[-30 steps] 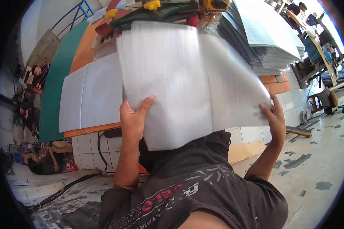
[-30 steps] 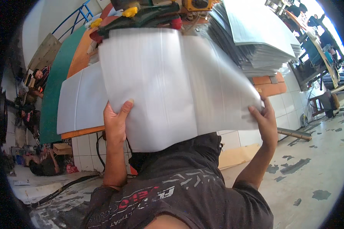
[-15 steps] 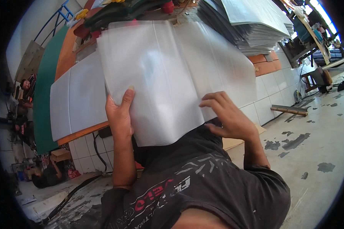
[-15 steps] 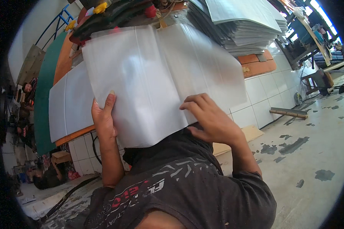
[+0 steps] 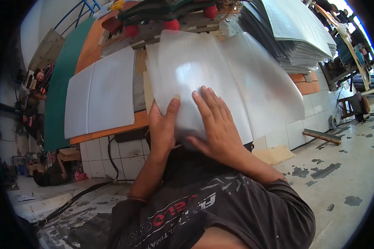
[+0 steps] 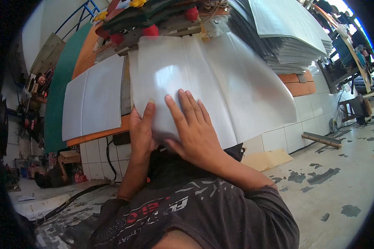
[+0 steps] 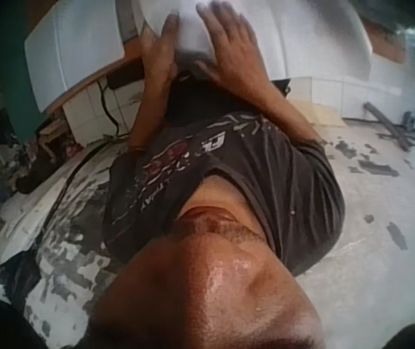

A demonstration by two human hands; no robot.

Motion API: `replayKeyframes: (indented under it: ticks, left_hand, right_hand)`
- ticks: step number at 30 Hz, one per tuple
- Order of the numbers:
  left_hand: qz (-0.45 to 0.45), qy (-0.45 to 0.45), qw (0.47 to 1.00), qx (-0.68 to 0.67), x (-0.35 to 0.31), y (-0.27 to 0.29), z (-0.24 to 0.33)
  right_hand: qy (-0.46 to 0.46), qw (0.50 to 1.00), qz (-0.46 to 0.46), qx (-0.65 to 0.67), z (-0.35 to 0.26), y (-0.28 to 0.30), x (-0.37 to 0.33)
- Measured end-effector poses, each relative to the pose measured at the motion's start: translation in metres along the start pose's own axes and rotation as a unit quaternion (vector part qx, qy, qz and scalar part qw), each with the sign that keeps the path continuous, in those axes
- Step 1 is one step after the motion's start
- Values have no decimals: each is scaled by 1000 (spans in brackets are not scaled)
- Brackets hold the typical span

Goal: The person takes a sheet of white plastic from a stack on a workbench and folds it in half by hand.

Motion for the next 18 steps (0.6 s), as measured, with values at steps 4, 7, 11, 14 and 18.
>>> replayKeyframes:
  ticks: [4,7,11,14,18]
  left_hand:
    - [-4,2,999,-37,0,8,-8]
    - [3,9,1000,-25,-3,9,-8]
    - [-14,20,999,-41,-4,9,-5]
    - [-27,6,999,-28,-3,14,-1]
    - [-29,-7,999,-23,-2,18,3]
  right_hand:
    - [9,1000,0,17,2,4,0]
    - [7,995,15,97,11,15,-3]
    - [-157,950,144,226,54,40,-27]
    - [-186,898,325,232,84,88,-44]
    - [-158,862,481,30,102,142,-80]
Point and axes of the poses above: each hand's wrist, its own x-axis towards the middle knuckle, its own y-axis out of the back of the hand, z = x × y, the point moved 5 cm from there along x, towards the middle knuckle, and after that the axes turned 7 degrees about y, right-handed, at the moved point
